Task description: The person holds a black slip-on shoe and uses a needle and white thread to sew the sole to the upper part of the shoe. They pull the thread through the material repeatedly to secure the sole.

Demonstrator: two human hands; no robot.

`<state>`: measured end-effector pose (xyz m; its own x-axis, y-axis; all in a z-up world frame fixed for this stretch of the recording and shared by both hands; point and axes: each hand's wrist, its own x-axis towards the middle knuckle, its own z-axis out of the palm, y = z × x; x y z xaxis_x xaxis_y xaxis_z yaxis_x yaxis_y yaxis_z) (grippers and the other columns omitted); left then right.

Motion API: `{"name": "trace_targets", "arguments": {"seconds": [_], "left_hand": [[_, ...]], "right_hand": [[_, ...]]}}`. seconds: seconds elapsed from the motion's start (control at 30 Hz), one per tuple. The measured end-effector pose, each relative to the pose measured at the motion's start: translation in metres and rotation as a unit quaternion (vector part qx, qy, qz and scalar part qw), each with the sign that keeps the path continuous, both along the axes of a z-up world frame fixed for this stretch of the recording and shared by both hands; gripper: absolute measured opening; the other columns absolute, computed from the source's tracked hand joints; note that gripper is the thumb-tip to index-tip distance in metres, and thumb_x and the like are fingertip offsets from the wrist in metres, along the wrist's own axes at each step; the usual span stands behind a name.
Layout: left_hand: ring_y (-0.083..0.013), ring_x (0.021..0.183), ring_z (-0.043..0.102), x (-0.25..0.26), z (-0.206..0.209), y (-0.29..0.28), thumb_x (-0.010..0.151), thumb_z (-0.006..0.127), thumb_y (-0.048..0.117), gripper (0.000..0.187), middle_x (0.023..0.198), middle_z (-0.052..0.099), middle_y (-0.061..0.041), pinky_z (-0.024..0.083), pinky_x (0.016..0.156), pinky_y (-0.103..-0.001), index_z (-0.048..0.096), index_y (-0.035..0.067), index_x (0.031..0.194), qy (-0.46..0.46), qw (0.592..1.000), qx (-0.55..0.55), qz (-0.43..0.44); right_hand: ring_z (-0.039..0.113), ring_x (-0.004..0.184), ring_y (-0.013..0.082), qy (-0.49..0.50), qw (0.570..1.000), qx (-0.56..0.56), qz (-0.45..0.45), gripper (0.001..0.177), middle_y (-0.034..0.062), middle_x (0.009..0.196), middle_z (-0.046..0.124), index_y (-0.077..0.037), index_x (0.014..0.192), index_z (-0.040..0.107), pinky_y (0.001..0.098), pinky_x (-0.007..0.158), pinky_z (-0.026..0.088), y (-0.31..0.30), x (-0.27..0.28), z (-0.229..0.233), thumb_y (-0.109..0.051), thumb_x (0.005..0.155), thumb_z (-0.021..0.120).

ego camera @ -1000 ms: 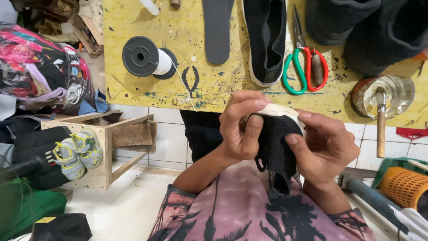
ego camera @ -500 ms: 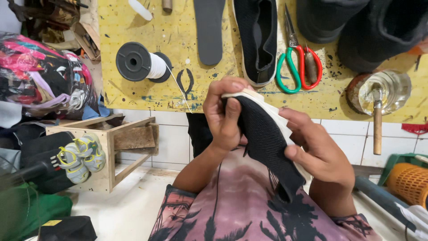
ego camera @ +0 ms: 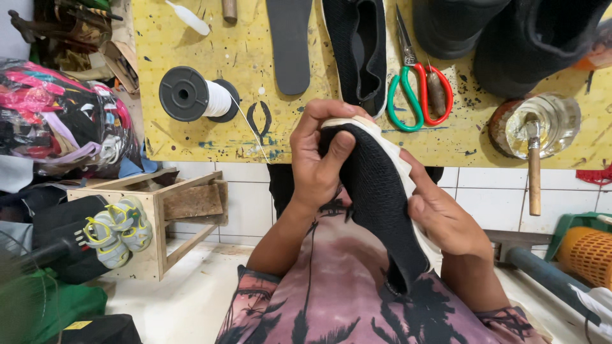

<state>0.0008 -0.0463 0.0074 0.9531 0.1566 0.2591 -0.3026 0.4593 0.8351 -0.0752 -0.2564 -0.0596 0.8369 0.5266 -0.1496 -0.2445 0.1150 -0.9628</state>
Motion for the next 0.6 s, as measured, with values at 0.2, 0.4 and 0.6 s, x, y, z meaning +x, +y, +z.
{"name": "trace_targets", "arguments": {"seconds": [0.2,0.4,0.6], "left_hand": [[-0.0179,0.099,0.067,-0.006,0.009,0.016,0.085,0.077,0.028,0.045,0.108,0.068,-0.019,0.052,0.091,-0.028,0.06,-0.002,0.114,-0.006,0.993,-0.004,-0.118],[-0.0164,0.113,0.063,-0.003,0.014,0.023,0.086,0.077,0.025,0.049,0.119,0.067,-0.013,0.047,0.105,-0.032,0.058,0.007,0.128,0.014,0.99,0.099,-0.1],[-0.0276,0.054,0.048,-0.007,0.042,0.011,0.083,0.051,-0.012,0.01,0.066,0.047,-0.015,0.043,0.051,-0.04,0.047,-0.003,0.085,-0.257,0.893,0.304,0.208]], "right_hand": [[0.039,0.133,0.0216,0.026,0.999,0.021,0.016,0.067,0.0141,0.144,0.047,-0.009,0.153,0.024,0.0505,0.111,0.022,-0.005,0.016,0.008,-0.03,0.092,0.042],[0.03,0.138,0.0095,0.145,0.989,0.017,-0.021,0.063,-0.0031,0.155,0.034,-0.019,0.153,0.027,0.0418,0.114,0.019,-0.023,0.01,-0.037,-0.036,0.093,0.039],[0.066,0.086,0.0252,0.473,0.837,0.063,-0.266,0.059,0.0134,0.102,0.07,-0.007,0.119,0.065,0.0369,0.08,0.052,0.042,0.041,0.05,-0.058,0.092,0.049]]}}
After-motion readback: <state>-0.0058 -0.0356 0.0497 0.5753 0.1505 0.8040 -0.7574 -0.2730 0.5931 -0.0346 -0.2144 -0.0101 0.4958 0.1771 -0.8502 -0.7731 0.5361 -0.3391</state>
